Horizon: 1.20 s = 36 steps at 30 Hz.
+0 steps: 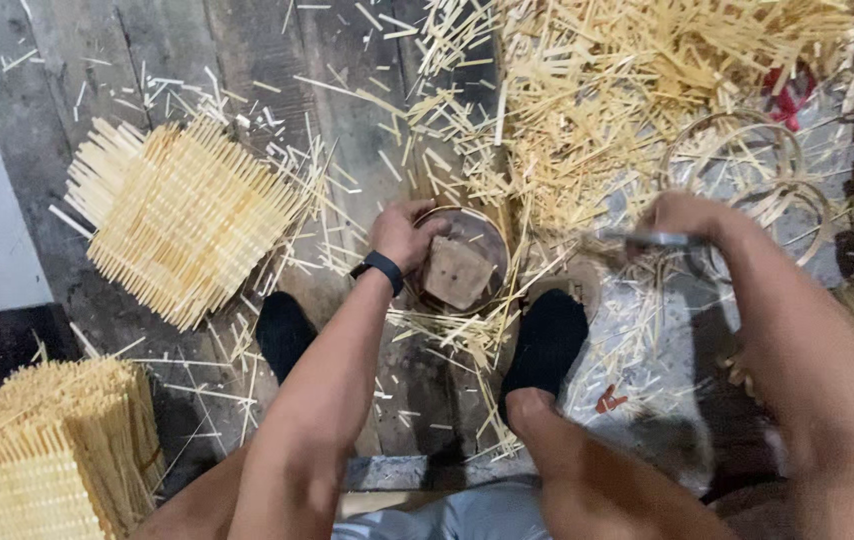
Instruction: The person sits on the floor and repeatedly places a woven bamboo mat over a circular wooden mold, then uses shears to trim the excess bamboo strips around the mold's edge. The finished circular plates are set aside, and the process is repeated with new mats.
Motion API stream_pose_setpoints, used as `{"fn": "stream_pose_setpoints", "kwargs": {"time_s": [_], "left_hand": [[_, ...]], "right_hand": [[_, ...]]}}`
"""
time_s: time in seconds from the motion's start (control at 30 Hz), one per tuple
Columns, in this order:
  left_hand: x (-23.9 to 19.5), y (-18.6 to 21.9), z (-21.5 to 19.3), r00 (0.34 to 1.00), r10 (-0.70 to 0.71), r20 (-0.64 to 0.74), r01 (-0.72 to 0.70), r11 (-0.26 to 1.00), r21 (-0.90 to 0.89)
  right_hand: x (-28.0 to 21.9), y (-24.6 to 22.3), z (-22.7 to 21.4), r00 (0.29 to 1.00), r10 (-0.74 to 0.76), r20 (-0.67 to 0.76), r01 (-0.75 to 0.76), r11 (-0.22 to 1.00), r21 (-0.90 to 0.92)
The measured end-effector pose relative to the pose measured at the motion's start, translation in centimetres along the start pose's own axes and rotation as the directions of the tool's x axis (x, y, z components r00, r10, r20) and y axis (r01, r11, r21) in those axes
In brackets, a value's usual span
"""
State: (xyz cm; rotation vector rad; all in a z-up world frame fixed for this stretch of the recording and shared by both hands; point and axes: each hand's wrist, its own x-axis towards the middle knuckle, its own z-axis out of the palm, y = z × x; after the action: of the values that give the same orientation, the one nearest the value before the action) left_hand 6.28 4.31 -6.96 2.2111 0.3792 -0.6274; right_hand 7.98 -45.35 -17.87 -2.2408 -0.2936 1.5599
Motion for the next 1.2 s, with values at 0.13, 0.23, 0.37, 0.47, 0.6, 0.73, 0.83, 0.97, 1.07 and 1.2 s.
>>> {"fn": "stream_pose_setpoints", "kwargs": {"time_s": [0.13, 0.23, 0.37, 0.47, 0.6, 0.73, 0.83, 0.97, 1.07, 1.2], "left_hand": [[1.2, 1.0, -0.3, 0.994, -0.030, 0.106, 0.029, 1.000, 0.006], [2.0, 1.9, 0.1, 0.996, 0.039, 0.080, -0.045, 0.996, 0.081], [2.4, 1.3, 1.0, 0.992, 0.050, 0.112, -0.060, 0.994, 0.089], [2.8, 0.8, 0.9, 0.982, 0.105, 0.158, -0.123, 0.987, 0.107], [3.2, 1.1, 1.8, 0.951, 0.129, 0.281, -0.082, 0.982, -0.172], [2.9, 2.0, 3.6, 0.981, 0.112, 0.157, -0.108, 0.994, -0.033], [2.6, 2.0, 4.1, 0.986, 0.144, 0.084, -0.148, 0.988, 0.035], [2.9, 1.9, 4.9, 0.985, 0.168, 0.040, -0.170, 0.984, 0.057], [3.4, 1.7, 5.2, 0.976, 0.217, 0.015, -0.216, 0.976, -0.020], [1.9, -0.5, 4.1, 0.954, 0.211, -0.214, -0.225, 0.973, -0.044]], "right_hand": [[1.9, 0.0, -6.8, 0.787, 0.414, -0.458, -0.108, 0.823, 0.558], [0.6, -3.6, -9.4, 0.564, 0.606, -0.560, -0.249, 0.772, 0.585], [-1.2, -11.7, -5.7, 0.568, 0.675, -0.471, -0.362, 0.719, 0.594], [-2.9, -17.8, -1.9, 0.638, 0.586, -0.499, -0.099, 0.706, 0.701], [-4.8, -23.3, 1.9, 0.798, 0.388, -0.461, 0.036, 0.733, 0.679], [-3.6, -24.9, 4.9, 0.914, 0.201, -0.352, 0.210, 0.509, 0.835], [-1.0, -24.3, 7.1, 0.916, 0.185, -0.355, 0.225, 0.496, 0.839], [0.7, -23.6, 8.2, 0.816, 0.203, -0.541, 0.269, 0.695, 0.667], [-0.7, -24.5, 7.5, 0.799, 0.241, -0.550, 0.225, 0.729, 0.646], [-4.4, -26.2, 6.5, 0.716, 0.186, -0.673, 0.117, 0.918, 0.378]]}}
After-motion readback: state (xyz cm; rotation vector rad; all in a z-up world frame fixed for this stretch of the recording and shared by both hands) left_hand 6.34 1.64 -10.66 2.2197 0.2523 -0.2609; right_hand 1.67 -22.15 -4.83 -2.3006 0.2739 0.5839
